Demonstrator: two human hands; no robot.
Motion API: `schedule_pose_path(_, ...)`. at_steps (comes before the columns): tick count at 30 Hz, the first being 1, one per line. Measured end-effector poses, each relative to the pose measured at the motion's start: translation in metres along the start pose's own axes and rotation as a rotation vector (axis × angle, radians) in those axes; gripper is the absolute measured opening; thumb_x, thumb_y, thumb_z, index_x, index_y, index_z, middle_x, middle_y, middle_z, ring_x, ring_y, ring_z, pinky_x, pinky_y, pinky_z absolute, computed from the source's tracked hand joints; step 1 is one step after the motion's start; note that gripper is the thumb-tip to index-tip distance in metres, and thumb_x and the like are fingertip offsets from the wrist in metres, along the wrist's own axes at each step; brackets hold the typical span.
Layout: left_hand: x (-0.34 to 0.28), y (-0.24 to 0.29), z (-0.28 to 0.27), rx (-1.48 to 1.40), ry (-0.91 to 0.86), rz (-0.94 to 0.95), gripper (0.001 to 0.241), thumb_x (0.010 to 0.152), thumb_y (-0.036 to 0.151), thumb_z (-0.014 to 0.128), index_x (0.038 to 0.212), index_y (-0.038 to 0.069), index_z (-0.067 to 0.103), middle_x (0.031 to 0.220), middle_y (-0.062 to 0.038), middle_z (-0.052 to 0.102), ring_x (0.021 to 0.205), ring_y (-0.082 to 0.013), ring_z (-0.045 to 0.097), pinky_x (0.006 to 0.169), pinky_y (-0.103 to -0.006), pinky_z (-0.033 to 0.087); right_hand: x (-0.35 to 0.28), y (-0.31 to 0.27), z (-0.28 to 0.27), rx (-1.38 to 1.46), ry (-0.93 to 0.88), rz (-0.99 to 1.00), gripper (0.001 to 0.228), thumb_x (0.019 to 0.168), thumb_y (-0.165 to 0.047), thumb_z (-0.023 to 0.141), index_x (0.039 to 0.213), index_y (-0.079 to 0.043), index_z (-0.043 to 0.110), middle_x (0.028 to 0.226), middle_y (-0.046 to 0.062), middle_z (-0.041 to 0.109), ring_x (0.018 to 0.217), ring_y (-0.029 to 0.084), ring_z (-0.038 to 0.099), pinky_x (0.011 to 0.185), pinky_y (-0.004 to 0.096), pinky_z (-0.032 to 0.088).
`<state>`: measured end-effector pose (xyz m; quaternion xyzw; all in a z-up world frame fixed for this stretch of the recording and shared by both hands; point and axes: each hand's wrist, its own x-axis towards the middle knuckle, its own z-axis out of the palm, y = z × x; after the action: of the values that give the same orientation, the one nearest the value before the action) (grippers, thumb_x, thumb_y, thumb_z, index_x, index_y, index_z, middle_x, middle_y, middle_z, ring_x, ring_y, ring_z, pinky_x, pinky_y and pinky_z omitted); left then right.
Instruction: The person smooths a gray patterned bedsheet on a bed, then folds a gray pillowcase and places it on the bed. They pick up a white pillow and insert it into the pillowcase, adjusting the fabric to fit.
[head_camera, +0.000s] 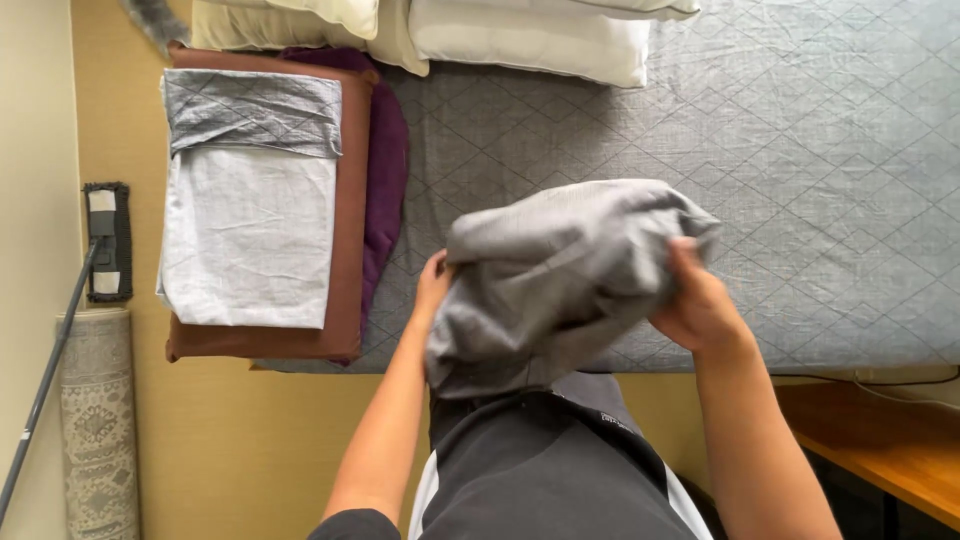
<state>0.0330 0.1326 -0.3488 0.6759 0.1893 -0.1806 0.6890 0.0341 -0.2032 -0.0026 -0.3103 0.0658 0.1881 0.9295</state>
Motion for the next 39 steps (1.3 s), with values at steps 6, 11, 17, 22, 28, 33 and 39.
schedule_pose_path(6, -0.119, 0.237, 0.071, 0.085, -0.373, 0.423, 0.08, 0.087, 0.032, 0.077, 0.152, 0.007, 0.036, 0.148, -0.016, 0.051, 0.14, -0.0264, 0.042, 0.114, -0.0374, 0.031, 0.015, 0.042, -0.05, -0.403, 0.282, 0.234, 0.052, 0.102, -0.028, 0.059, 0.141, 0.005, 0.053, 0.137, 0.014, 0.063, 0.126, 0.026, 0.058, 0.109, 0.043, 0.045)
schedule_pose_path(11, -0.091, 0.199, 0.063, 0.106, -0.532, 0.477, 0.03, 0.101, 0.022, 0.065, 0.123, 0.002, 0.072, 0.117, -0.007, 0.074, 0.111, -0.0167, 0.064, 0.1, -0.0343, 0.051, -0.002, 0.005, -0.051, 0.002, 0.056, 0.272, 0.051, 0.095, -0.021, 0.067, 0.136, 0.007, 0.055, 0.132, 0.019, 0.065, 0.12, 0.029, 0.065, 0.108, 0.045, 0.048)
schedule_pose_path(17, -0.095, 0.267, 0.053, -0.107, -0.647, 0.271, 0.029, 0.106, 0.025, 0.06, 0.109, -0.001, 0.075, 0.097, 0.003, 0.075, 0.089, -0.0075, 0.062, 0.082, -0.0284, 0.054, 0.001, 0.018, -0.078, -0.884, 0.072, 0.543, 0.067, 0.083, -0.025, 0.078, 0.138, 0.005, 0.056, 0.127, 0.018, 0.068, 0.115, 0.027, 0.064, 0.1, 0.042, 0.051)
schedule_pose_path(22, -0.095, 0.277, 0.064, 0.433, -0.227, 0.468, 0.034, 0.098, 0.032, 0.069, 0.103, 0.0, 0.076, 0.085, -0.004, 0.073, 0.08, -0.0151, 0.07, 0.076, -0.0315, 0.055, 0.0, 0.059, -0.032, -0.381, 0.139, 0.537, 0.073, 0.089, -0.036, 0.081, 0.141, 0.007, 0.054, 0.13, 0.019, 0.062, 0.116, 0.031, 0.062, 0.101, 0.045, 0.051)
schedule_pose_path(28, -0.124, 0.221, 0.057, 0.047, -0.465, 0.91, 0.055, 0.108, 0.045, 0.061, 0.126, -0.007, 0.058, 0.113, -0.011, 0.064, 0.108, -0.0176, 0.058, 0.093, -0.0292, 0.046, 0.014, 0.013, 0.009, -0.029, 0.085, 0.081, 0.077, 0.082, -0.055, 0.071, 0.134, -0.001, 0.057, 0.132, 0.016, 0.067, 0.121, 0.027, 0.066, 0.104, 0.044, 0.052)
schedule_pose_path(33, -0.077, 0.161, 0.038, -0.112, -0.252, 0.127, 0.052, 0.111, 0.042, 0.052, 0.078, 0.004, 0.062, 0.07, 0.009, 0.053, 0.067, -0.0056, 0.044, 0.059, -0.0262, 0.04, 0.002, 0.021, -0.047, -1.014, 0.038, 0.299, 0.062, 0.082, -0.036, 0.079, 0.127, 0.005, 0.066, 0.117, 0.019, 0.071, 0.106, 0.027, 0.067, 0.094, 0.043, 0.055)
schedule_pose_path(39, -0.046, 0.186, -0.003, -0.296, -0.361, 0.311, 0.043, 0.109, 0.051, 0.054, 0.102, 0.009, 0.056, 0.094, 0.001, 0.06, 0.09, -0.0083, 0.053, 0.083, -0.0275, 0.042, -0.023, 0.045, -0.133, -0.186, -0.105, 0.473, 0.039, 0.106, -0.019, 0.069, 0.131, 0.01, 0.063, 0.128, 0.021, 0.069, 0.116, 0.031, 0.066, 0.097, 0.046, 0.055)
